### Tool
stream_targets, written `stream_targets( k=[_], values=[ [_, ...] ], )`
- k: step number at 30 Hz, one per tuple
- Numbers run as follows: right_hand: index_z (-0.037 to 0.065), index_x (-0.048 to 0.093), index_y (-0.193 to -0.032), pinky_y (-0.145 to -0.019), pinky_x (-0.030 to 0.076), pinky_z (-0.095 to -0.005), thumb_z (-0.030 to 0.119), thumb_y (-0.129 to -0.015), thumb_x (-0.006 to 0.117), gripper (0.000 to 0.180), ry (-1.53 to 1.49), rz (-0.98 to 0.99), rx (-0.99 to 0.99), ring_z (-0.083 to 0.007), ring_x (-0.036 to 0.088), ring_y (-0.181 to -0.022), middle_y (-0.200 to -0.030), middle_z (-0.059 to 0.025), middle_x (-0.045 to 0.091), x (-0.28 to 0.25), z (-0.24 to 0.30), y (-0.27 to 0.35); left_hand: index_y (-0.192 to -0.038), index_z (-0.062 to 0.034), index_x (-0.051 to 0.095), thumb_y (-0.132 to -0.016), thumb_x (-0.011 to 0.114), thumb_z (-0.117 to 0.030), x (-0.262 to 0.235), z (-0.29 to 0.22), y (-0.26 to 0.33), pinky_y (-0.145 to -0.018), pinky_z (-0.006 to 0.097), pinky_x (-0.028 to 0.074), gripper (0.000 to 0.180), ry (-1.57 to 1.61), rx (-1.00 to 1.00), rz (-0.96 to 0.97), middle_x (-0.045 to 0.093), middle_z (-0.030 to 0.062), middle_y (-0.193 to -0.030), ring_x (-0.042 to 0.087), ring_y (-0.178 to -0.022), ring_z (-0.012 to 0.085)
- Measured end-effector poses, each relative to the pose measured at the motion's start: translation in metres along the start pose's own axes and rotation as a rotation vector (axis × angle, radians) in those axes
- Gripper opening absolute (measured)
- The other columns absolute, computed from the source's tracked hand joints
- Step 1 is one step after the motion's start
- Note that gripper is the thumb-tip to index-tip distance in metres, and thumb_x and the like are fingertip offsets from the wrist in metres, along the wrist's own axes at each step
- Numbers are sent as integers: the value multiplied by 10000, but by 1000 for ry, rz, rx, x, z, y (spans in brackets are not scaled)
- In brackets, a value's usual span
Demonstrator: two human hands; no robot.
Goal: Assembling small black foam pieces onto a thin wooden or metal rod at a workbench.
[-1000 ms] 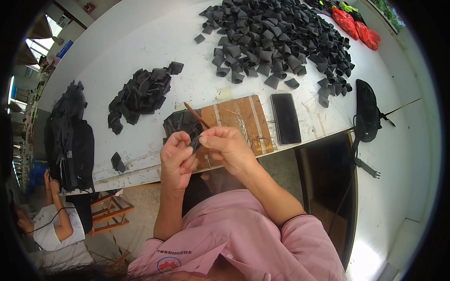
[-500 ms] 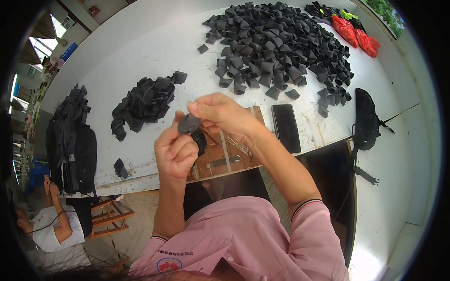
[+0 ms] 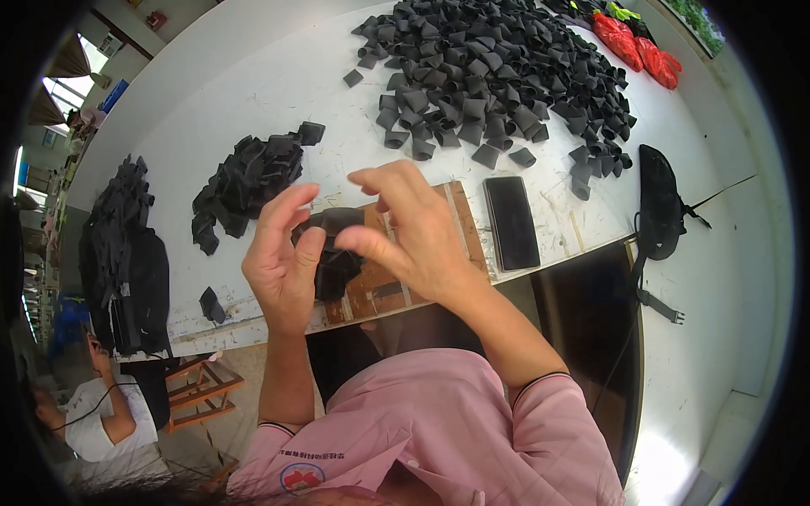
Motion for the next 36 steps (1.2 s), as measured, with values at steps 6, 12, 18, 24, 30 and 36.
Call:
stream_targets(
  k=[6, 12, 18, 24, 30, 36],
  values=[
    [5, 592, -877, -507, 403, -239, 105, -635, 748, 305, -181, 83, 205, -113, 453, -579, -759, -45, 493, 8, 6, 2, -849, 17, 602, -751, 560, 62, 3, -3, 0, -726, 245, 444, 116, 39, -47, 23, 611, 97, -871, 569, -802, 156],
    [17, 584, -896, -524, 395, -185, 118, -697, 719, 260, -234, 160, 382, -54, 494, -619, -765, -2, 516, 11, 5, -4, -935, 8, 548, -853, 487, -21, -6, 23, 11, -863, 353, 403, 106, 639, -195, -61, 574, 147, -951, 536, -910, 218],
    [1, 601, -851, -481, 395, -224, 31, -697, 688, 179, -416, -35, 414, -77, 476, -536, -645, -29, 507, 20, -16, 16, -969, 7, 546, -851, 485, -10, -2, 31, 18, -869, 351, 392, 134, 611, -220, -30, 568, 138, -963, 525, -934, 218],
    [24, 611, -829, -480, 399, -245, 43, -693, 684, 156, -175, 7, 227, -117, 500, -534, -642, -52, 522, 6, 8, 1, -887, 30, 587, -747, 557, 70, -1, 19, 8, -734, 221, 424, 149, 183, -161, 60, 587, 47, -886, 532, -798, 101],
    [-1, 622, -768, -489, 405, -220, 37, -753, 631, 41, -15, 221, 108, -107, 528, -525, -640, -30, 537, 8, 14, -17, -860, 25, 589, -735, 558, 88, -10, 28, 12, -695, 211, 419, 144, 208, -237, -24, 582, 31, -794, 519, -743, 79],
    [5, 611, -782, -491, 395, -277, 54, -713, 663, 100, -178, 51, 137, -179, 511, -530, -633, -75, 540, 16, -8, 11, -858, 19, 590, -729, 568, 81, 0, 11, 8, -700, 222, 436, 144, 131, -168, 80, 587, 51, -811, 545, -767, 109]
  ],
)
Point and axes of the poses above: each hand's wrist, its own y-axis away from the middle knuckle, its own x-axis out of the palm, z = x × y, the point moved 6 cm from there along -y, towards the middle knuckle
